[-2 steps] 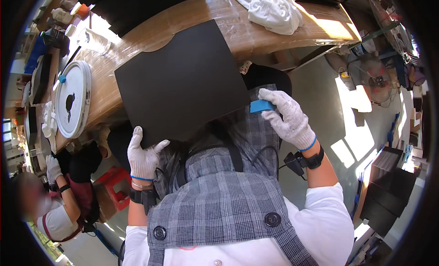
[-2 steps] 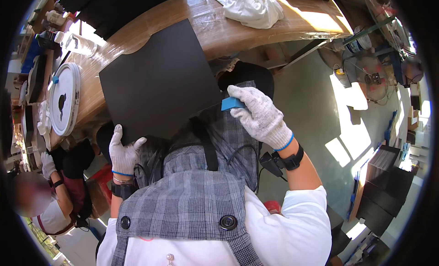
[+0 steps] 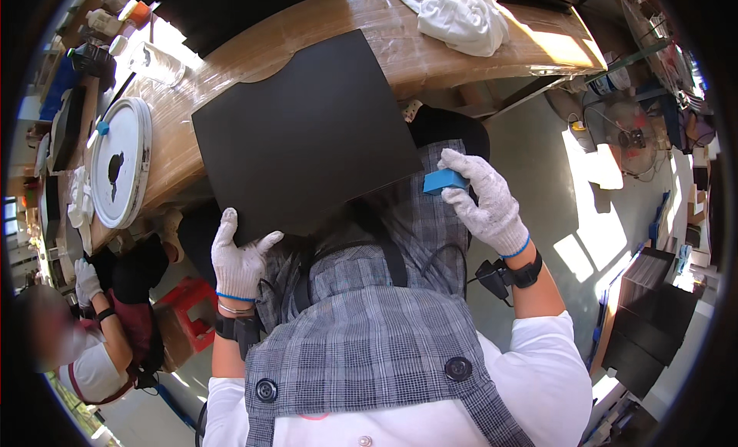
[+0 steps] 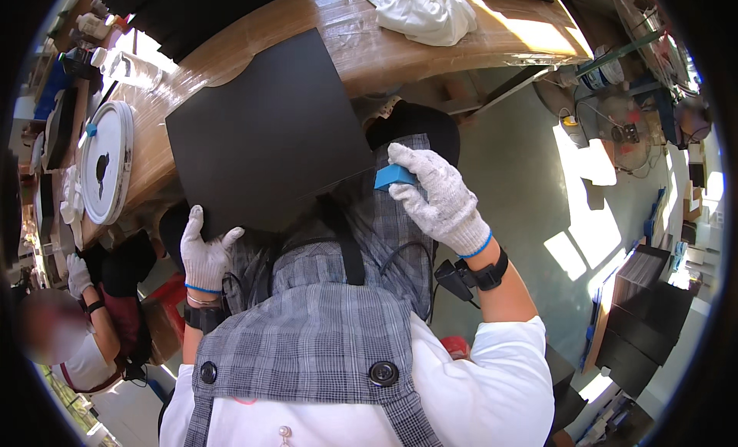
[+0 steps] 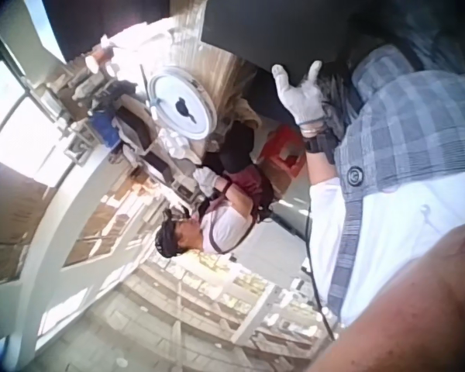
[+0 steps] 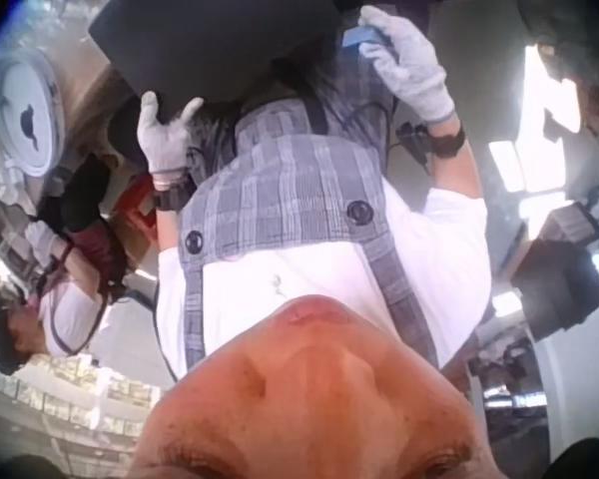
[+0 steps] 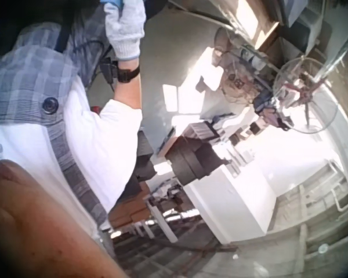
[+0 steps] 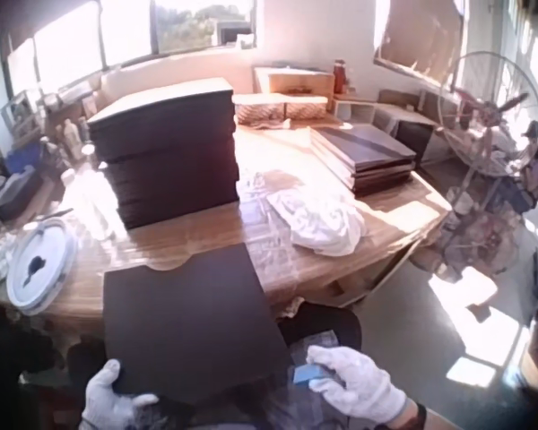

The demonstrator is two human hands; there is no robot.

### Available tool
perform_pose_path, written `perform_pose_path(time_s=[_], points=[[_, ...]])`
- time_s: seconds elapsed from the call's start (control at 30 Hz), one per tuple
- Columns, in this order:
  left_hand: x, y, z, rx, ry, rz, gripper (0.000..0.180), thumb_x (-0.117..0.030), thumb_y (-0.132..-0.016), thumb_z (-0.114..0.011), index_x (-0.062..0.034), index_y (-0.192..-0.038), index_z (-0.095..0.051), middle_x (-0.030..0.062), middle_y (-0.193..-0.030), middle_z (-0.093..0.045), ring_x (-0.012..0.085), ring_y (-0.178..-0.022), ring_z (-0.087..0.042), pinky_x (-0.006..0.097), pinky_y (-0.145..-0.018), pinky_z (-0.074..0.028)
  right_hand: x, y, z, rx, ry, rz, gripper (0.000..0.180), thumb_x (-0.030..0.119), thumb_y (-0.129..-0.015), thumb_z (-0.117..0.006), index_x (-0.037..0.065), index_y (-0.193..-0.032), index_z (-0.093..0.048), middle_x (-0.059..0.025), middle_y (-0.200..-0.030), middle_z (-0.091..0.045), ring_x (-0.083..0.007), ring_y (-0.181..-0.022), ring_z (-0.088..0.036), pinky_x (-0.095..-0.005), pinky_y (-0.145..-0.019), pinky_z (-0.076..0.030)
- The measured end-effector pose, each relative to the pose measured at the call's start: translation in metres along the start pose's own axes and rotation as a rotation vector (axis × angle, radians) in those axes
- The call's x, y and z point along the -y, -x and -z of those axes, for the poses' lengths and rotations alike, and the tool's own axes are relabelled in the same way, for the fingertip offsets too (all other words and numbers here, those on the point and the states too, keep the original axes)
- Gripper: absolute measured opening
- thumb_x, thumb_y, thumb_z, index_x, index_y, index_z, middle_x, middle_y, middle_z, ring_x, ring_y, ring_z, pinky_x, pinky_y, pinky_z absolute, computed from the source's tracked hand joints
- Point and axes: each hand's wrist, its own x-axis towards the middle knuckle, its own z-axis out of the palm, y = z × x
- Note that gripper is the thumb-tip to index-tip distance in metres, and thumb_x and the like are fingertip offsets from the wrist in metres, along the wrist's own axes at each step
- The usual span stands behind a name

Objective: Wiping and finishing black boards with a liquid solution using a sponge and cloth in a furniture manufacturing facility.

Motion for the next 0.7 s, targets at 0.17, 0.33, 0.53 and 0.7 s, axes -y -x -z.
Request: perform_pose_path(time_s=[0.17,0.33,0.53,0.7], points=[[0.000,0.001,-0.007,-0.032,0.002,-0.003,0.021,-0.021,-0.099,-0.054,-0.0074,-0.113,-0.060,0.0141,-0.113,-0.065,0.0374,-0.102,-0.067,0.055,-0.072,-0.062,0.008,-0.005,-0.021,-0.207,0.000,-0.034,0.053,0.010,-0.085,-0.072,0.004,-0.134,-0.052,-0.0159,-0.112,-0.064,-0.0334,-0.103,-0.063,-0.0387,-0.089,-0.052],[0.004,0.002,-0.004,-0.052,-0.031,-0.046,0.018,-0.020,-0.099,-0.055,-0.0080,-0.110,-0.061,0.0131,-0.111,-0.065,0.0367,-0.102,-0.066,0.055,-0.072,-0.062,0.008,-0.004,-0.029,-0.116,0.342,0.224,0.061,0.008,-0.078,-0.075,0.006,-0.134,-0.052,-0.0159,-0.115,-0.063,-0.0348,-0.100,-0.062,-0.0418,-0.089,-0.051],[0.002,0.004,-0.004,-0.023,0.027,0.002,0.017,-0.019,-0.099,-0.055,-0.0095,-0.112,-0.059,0.0123,-0.114,-0.063,0.0374,-0.106,-0.065,0.057,-0.075,-0.061,0.006,0.003,-0.026,-0.203,0.486,0.195,0.059,0.007,-0.078,-0.074,0.007,-0.132,-0.053,-0.0159,-0.116,-0.063,-0.0349,-0.100,-0.062,-0.0436,-0.087,-0.051],[0.002,0.003,-0.002,0.021,0.048,0.013,0.016,-0.019,-0.099,-0.053,-0.0095,-0.111,-0.059,0.0132,-0.114,-0.063,0.0379,-0.107,-0.064,0.057,-0.079,-0.060,0.015,-0.003,-0.056,-0.140,0.332,0.261,0.059,0.009,-0.080,-0.073,0.007,-0.134,-0.051,-0.0162,-0.118,-0.062,-0.0352,-0.103,-0.062,-0.0429,-0.090,-0.051]])
